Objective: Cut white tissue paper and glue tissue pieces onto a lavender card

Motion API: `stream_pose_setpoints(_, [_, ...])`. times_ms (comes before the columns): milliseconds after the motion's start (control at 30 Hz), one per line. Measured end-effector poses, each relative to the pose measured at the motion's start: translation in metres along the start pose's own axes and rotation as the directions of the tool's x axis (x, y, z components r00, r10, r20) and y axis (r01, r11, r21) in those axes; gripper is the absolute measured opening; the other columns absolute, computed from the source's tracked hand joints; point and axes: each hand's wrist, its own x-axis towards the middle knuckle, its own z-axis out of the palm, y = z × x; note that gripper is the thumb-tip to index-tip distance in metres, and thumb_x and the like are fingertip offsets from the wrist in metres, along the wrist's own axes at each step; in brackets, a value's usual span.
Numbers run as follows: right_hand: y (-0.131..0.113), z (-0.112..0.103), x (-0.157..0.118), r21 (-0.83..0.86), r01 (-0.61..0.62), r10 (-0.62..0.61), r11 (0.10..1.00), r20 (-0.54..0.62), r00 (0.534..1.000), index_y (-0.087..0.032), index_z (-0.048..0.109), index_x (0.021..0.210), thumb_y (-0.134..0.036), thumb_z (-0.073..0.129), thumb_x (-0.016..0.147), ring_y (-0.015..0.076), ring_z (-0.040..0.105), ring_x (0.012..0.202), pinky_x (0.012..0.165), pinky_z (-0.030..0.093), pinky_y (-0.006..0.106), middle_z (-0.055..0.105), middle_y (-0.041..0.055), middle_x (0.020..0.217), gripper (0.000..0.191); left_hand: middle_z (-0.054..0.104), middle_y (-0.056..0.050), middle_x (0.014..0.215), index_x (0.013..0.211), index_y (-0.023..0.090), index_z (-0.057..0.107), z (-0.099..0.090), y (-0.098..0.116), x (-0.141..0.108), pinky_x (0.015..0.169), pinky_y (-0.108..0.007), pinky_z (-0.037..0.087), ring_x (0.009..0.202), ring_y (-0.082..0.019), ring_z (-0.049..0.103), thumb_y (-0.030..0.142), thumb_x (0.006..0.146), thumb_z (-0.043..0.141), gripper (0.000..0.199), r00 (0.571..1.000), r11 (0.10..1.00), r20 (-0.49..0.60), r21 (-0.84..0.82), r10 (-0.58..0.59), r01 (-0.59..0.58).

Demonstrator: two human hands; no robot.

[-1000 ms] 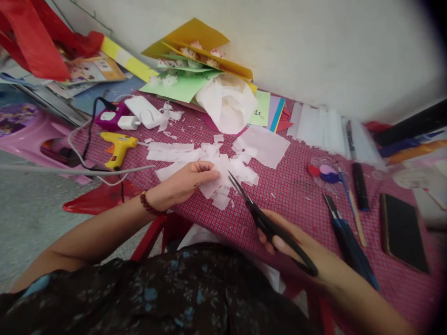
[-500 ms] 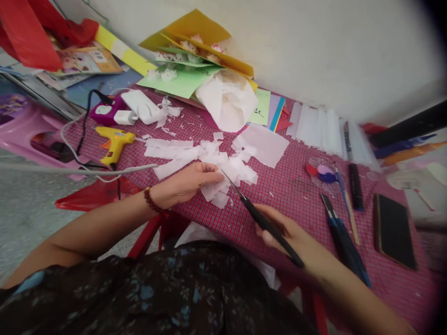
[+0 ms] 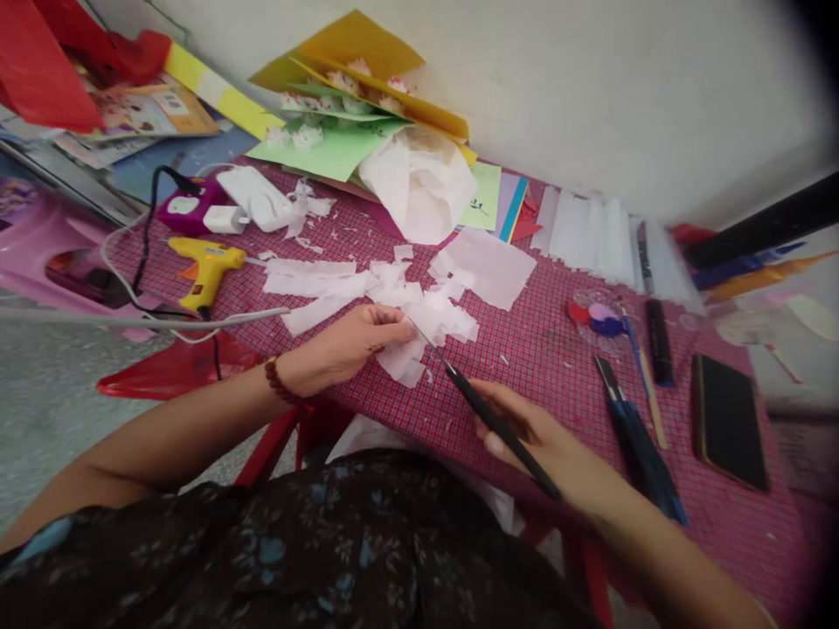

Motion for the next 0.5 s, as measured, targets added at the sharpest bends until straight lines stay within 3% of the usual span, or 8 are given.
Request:
stream_pose_setpoints(233, [-0.0020, 0.0034, 0.0035, 0.033, 0.005, -0.005, 0.999, -0.011, 1.000, -0.027, 0.059, 0.139, -0.044, 0.077, 0.080, 0.0324, 0.053, 0.134, 0.118, 0.036, 0.050, 0.060, 0.0100, 0.143, 0.064, 0.067, 0.000, 0.065, 0.068, 0.014, 0.069, 0.0004, -0.0040, 0.0058, 0.055, -0.020, 0.042, 0.055, -0.008, 0.056, 0.021, 0.071, 0.075, 0.009, 0.998, 0.999, 0.025, 0.012, -0.054, 0.053])
stream_pose_setpoints(400, [-0.0027, 0.0020, 0.0032, 0.024, 0.006, -0.005, 1.000, -0.040, 0.999, -0.030, 0.063, 0.133, -0.045, 0.075, 0.082, 0.0316, 0.060, 0.123, 0.110, 0.044, 0.051, 0.068, 0.0086, 0.129, 0.055, 0.067, 0.000, 0.066, 0.067, 0.014, 0.070, 0.0012, 0.0024, 0.0068, 0.055, -0.019, 0.043, 0.055, -0.007, 0.057, 0.020, 0.069, 0.075, 0.008, 0.998, 0.998, 0.043, 0.014, -0.056, 0.055])
stream_pose_setpoints(500, [-0.0021, 0.0014, 0.0035, 0.006, -0.015, 0.015, 1.000, -0.067, 0.998, -0.028, 0.064, 0.133, -0.044, 0.075, 0.082, 0.0297, 0.064, 0.112, 0.101, 0.050, 0.048, 0.071, 0.0084, 0.120, 0.055, 0.067, 0.000, 0.066, 0.068, 0.014, 0.068, -0.0032, 0.0051, 0.0048, 0.054, -0.019, 0.044, 0.054, -0.007, 0.057, 0.020, 0.069, 0.074, 0.009, 0.991, 0.997, 0.107, 0.015, -0.082, 0.081])
